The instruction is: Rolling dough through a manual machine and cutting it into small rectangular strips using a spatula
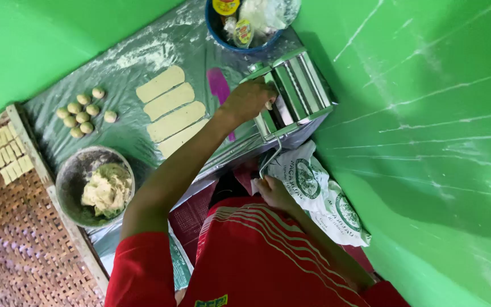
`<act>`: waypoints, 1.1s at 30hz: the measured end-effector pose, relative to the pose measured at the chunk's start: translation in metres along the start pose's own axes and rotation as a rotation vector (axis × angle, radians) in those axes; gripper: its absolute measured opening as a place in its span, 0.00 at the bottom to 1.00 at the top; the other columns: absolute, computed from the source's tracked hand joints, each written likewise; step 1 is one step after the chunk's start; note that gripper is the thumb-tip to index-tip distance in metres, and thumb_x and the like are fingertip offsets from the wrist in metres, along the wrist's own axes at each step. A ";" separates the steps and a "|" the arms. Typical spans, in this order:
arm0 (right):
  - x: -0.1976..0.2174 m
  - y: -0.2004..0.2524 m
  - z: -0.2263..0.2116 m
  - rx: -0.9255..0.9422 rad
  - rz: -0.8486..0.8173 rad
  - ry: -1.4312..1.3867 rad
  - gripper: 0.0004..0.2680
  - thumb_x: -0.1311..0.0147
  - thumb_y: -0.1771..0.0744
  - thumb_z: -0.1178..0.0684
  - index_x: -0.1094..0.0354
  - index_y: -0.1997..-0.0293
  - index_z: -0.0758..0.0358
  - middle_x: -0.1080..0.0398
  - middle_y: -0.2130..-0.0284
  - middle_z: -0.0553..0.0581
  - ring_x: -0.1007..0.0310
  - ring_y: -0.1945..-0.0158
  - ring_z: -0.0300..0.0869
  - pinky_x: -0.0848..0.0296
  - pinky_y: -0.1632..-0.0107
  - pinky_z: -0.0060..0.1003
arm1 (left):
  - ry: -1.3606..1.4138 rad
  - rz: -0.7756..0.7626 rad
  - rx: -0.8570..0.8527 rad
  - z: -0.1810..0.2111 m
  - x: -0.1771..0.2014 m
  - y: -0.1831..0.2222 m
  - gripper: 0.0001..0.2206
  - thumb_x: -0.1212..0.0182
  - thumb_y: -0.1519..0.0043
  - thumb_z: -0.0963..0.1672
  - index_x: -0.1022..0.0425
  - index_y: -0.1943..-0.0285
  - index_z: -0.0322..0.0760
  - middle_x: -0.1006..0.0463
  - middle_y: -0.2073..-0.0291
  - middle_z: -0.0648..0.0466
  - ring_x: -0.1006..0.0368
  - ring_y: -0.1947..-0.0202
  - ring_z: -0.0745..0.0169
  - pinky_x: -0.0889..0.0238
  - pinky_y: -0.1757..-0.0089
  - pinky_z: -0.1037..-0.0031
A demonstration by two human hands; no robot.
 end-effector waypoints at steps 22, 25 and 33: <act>0.141 0.064 -0.096 -0.138 0.313 -0.248 0.13 0.52 0.32 0.59 0.42 0.81 0.62 0.49 0.91 0.51 0.50 0.90 0.32 0.48 0.88 0.25 | 1.263 0.957 0.817 0.014 -0.001 0.073 0.20 0.39 0.33 0.38 0.36 0.32 0.37 0.28 0.47 0.46 0.33 0.39 0.45 0.40 0.37 0.44; 0.165 0.053 -0.057 -0.024 0.491 0.153 0.14 0.44 0.35 0.53 0.37 0.84 0.63 0.39 0.92 0.59 0.35 0.81 0.38 0.40 0.78 0.37 | 1.898 0.971 1.158 0.039 -0.064 0.073 0.25 0.58 0.31 0.43 0.47 0.24 0.28 0.37 0.36 0.41 0.47 0.33 0.58 0.58 0.30 0.61; 0.147 -0.034 0.083 0.165 0.621 0.425 0.13 0.51 0.32 0.53 0.36 0.79 0.64 0.34 0.83 0.65 0.34 0.74 0.41 0.45 0.67 0.38 | 2.664 0.649 1.014 0.032 -0.246 0.050 0.22 0.43 0.34 0.54 0.27 0.38 0.39 0.23 0.46 0.45 0.26 0.45 0.46 0.32 0.43 0.59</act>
Point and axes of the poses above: each hand's wrist, its own y-axis away from the middle knuckle, its own x-axis out of the back of the hand, z = x × y, the point moved 4 cm from there along -y, towards the middle knuckle
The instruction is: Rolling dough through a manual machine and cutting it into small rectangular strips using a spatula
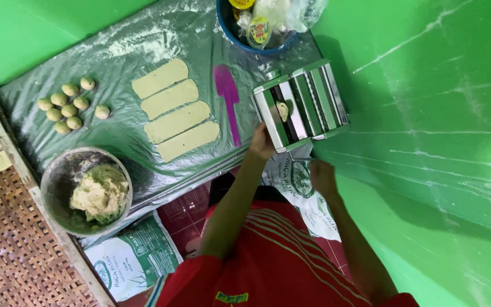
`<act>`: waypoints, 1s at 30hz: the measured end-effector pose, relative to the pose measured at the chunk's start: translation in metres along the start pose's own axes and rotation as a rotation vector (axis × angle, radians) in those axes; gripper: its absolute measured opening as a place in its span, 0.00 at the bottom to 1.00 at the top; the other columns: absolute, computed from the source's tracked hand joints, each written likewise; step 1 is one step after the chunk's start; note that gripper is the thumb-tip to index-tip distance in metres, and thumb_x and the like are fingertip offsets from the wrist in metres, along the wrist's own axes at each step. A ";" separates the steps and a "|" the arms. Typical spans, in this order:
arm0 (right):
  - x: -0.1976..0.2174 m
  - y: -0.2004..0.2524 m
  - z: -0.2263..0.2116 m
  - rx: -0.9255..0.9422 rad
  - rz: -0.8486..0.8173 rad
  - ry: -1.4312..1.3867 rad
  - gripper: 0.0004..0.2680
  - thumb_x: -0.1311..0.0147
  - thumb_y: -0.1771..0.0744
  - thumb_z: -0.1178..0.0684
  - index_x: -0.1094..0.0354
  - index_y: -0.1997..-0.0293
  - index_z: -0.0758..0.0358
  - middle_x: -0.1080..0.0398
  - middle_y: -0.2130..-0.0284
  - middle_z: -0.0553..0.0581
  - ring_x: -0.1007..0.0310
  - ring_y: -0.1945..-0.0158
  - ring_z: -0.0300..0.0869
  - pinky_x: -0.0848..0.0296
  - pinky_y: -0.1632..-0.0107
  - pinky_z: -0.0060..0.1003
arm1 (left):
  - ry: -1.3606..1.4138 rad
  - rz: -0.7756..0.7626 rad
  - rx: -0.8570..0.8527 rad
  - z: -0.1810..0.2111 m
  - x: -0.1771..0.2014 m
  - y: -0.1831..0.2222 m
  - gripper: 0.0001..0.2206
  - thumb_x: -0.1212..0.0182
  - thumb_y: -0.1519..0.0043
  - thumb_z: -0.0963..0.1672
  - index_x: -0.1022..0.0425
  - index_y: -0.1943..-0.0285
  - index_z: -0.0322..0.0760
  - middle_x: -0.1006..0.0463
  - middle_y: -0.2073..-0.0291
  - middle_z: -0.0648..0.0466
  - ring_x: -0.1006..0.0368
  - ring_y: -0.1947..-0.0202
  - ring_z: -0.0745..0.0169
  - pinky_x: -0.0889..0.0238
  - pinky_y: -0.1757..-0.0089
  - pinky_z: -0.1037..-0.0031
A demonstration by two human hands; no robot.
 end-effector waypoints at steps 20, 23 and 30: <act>0.016 0.077 -0.194 -0.378 -0.577 -0.394 0.21 0.54 0.28 0.43 0.33 0.80 0.64 0.34 0.87 0.56 0.34 0.80 0.39 0.34 0.75 0.37 | -0.011 0.050 -0.271 0.028 -0.050 0.036 0.07 0.35 0.35 0.45 0.20 0.56 0.37 0.17 0.64 0.46 0.20 0.63 0.51 0.23 0.57 0.65; 0.057 0.076 -0.203 -0.382 -0.512 -0.413 0.17 0.52 0.29 0.46 0.31 0.74 0.69 0.34 0.86 0.57 0.34 0.78 0.39 0.34 0.70 0.40 | -0.021 0.087 -0.370 0.034 -0.046 0.043 0.08 0.34 0.35 0.46 0.21 0.57 0.36 0.17 0.66 0.48 0.19 0.65 0.55 0.22 0.60 0.69; 0.125 0.029 -0.180 -0.283 -0.177 -0.105 0.16 0.45 0.33 0.50 0.37 0.83 0.67 0.41 0.90 0.58 0.40 0.79 0.41 0.39 0.69 0.40 | 0.017 0.190 -0.347 0.043 -0.026 0.048 0.11 0.28 0.40 0.49 0.18 0.56 0.41 0.16 0.69 0.52 0.18 0.70 0.61 0.20 0.62 0.78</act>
Point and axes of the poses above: each hand's wrist, its own y-axis away from the middle knuckle, its own x-axis out of the back of the hand, z = x × y, the point moved 4 cm from there along -y, towards the middle knuckle
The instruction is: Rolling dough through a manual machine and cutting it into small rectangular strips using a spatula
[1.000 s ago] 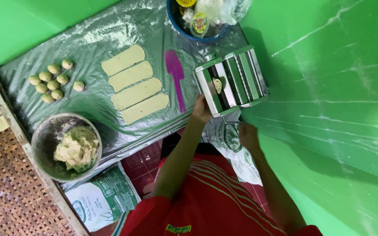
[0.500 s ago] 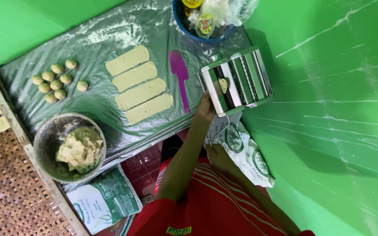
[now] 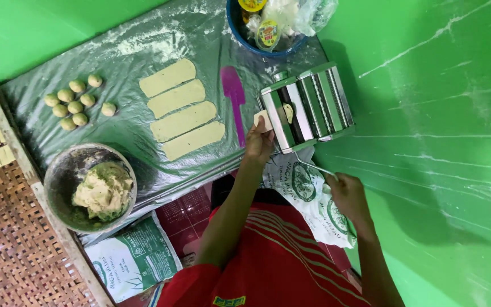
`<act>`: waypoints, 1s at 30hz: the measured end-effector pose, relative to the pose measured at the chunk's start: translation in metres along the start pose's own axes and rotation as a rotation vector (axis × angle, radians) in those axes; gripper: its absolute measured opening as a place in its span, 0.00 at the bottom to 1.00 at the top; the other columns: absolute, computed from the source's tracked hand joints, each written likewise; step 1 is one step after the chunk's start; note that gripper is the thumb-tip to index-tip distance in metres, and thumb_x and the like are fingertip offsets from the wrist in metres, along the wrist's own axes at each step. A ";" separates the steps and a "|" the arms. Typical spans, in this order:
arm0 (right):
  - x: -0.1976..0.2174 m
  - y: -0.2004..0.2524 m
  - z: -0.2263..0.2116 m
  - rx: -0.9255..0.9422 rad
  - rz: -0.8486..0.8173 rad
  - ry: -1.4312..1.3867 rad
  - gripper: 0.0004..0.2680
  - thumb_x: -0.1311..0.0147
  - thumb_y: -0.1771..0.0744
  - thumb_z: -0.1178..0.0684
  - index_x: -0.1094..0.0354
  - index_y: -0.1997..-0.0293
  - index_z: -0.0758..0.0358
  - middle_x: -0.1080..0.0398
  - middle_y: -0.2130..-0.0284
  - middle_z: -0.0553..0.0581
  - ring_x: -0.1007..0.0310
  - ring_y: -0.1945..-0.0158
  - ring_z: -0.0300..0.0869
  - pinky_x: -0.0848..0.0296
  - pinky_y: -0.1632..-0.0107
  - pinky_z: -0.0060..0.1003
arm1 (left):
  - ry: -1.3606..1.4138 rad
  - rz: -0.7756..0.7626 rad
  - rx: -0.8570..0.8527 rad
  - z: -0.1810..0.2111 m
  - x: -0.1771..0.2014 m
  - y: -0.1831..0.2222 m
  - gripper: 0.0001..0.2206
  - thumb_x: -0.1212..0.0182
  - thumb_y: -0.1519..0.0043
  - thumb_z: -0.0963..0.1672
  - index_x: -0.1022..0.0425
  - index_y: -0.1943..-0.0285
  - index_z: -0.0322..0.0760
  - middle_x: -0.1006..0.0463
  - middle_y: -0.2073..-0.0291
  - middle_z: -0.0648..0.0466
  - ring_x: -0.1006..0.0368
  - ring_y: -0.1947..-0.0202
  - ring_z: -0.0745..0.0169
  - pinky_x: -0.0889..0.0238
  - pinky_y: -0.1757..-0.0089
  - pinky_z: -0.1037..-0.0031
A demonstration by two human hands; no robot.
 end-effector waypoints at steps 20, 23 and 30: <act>-0.200 -0.033 0.073 -0.140 -0.400 0.058 0.24 0.61 0.30 0.37 0.41 0.89 0.56 0.41 0.94 0.53 0.41 0.89 0.43 0.39 0.76 0.42 | -0.052 0.045 -0.112 0.025 0.035 -0.001 0.14 0.31 0.36 0.49 0.23 0.48 0.39 0.16 0.62 0.51 0.17 0.61 0.60 0.20 0.56 0.74; -0.190 -0.014 0.050 -0.201 -0.481 0.025 0.25 0.61 0.30 0.35 0.38 0.88 0.59 0.38 0.93 0.57 0.34 0.87 0.45 0.36 0.77 0.43 | -0.067 0.071 -0.143 0.026 0.040 -0.002 0.14 0.30 0.38 0.50 0.21 0.49 0.40 0.16 0.63 0.50 0.17 0.62 0.60 0.19 0.56 0.72; -0.133 0.021 0.044 -0.246 -0.485 -0.354 0.21 0.55 0.28 0.40 0.38 0.81 0.60 0.42 0.92 0.50 0.39 0.89 0.35 0.39 0.84 0.29 | -0.132 0.130 -0.179 0.027 0.069 -0.019 0.14 0.29 0.38 0.51 0.21 0.49 0.43 0.15 0.63 0.52 0.17 0.62 0.62 0.21 0.54 0.70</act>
Point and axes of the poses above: each hand's wrist, its own y-axis away from the middle knuckle, its own x-axis out of the back of the hand, z = x × y, the point moved 4 cm from there along -y, towards the middle knuckle
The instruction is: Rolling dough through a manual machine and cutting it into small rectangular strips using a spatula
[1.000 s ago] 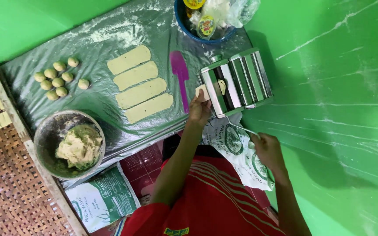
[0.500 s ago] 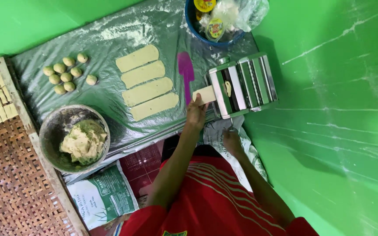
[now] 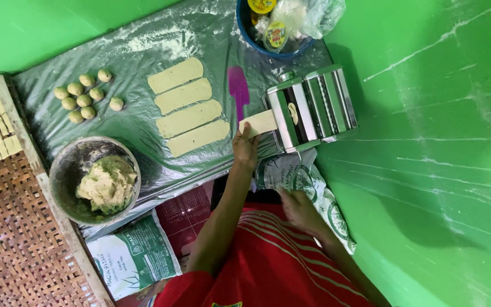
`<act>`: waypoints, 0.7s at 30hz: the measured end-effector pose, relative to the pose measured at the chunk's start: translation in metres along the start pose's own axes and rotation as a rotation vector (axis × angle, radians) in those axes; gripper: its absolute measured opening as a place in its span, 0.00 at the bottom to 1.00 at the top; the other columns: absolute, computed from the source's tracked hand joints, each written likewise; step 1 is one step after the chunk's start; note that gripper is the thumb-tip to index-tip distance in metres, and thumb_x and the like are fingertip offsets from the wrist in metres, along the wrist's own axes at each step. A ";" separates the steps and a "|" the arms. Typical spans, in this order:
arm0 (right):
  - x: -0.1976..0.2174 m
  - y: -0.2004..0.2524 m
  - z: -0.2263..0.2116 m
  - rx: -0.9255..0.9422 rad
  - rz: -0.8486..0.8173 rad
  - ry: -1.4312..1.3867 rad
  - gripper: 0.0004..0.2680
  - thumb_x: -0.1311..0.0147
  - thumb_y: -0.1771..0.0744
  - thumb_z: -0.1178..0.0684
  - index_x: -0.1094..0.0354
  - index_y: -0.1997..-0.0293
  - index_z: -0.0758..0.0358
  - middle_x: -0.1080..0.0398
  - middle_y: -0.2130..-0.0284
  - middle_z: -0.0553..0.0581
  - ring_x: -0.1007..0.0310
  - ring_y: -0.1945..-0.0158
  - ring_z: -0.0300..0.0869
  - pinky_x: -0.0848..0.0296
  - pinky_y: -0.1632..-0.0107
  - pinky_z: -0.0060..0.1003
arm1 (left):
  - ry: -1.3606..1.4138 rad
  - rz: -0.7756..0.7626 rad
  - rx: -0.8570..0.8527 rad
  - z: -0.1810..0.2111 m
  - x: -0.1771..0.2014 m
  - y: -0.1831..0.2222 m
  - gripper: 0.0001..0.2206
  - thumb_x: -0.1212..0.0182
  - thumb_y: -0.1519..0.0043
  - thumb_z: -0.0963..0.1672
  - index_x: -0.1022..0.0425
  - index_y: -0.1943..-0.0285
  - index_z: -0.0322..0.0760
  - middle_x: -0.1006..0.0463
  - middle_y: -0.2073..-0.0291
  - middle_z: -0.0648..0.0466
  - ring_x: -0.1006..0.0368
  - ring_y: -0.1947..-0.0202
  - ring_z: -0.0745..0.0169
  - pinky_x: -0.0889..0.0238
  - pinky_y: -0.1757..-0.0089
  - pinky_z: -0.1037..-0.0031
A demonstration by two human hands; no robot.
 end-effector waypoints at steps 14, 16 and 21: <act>0.121 0.033 -0.071 0.189 0.343 0.134 0.18 0.43 0.32 0.49 0.40 0.86 0.60 0.45 0.93 0.52 0.44 0.88 0.35 0.48 0.82 0.28 | -0.057 0.000 -0.009 0.033 0.008 0.020 0.15 0.31 0.36 0.50 0.20 0.49 0.40 0.16 0.59 0.49 0.19 0.57 0.57 0.25 0.49 0.64; 0.135 0.010 -0.055 0.201 0.350 0.156 0.19 0.42 0.33 0.48 0.41 0.88 0.59 0.45 0.96 0.52 0.44 0.90 0.34 0.48 0.82 0.27 | -0.062 -0.001 -0.009 0.038 0.006 0.024 0.15 0.32 0.36 0.50 0.21 0.48 0.39 0.16 0.59 0.48 0.19 0.57 0.57 0.25 0.49 0.64; 0.133 -0.045 -0.015 0.129 0.408 0.333 0.18 0.45 0.34 0.46 0.39 0.89 0.56 0.44 0.94 0.53 0.44 0.86 0.38 0.45 0.77 0.39 | -0.050 0.021 0.007 0.049 0.006 0.040 0.14 0.33 0.36 0.49 0.22 0.47 0.39 0.16 0.58 0.50 0.18 0.56 0.58 0.24 0.49 0.67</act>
Point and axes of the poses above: each hand's wrist, its own y-axis away from the middle knuckle, its own x-axis out of the back of the hand, z = x × y, the point moved 4 cm from there along -y, towards the middle knuckle
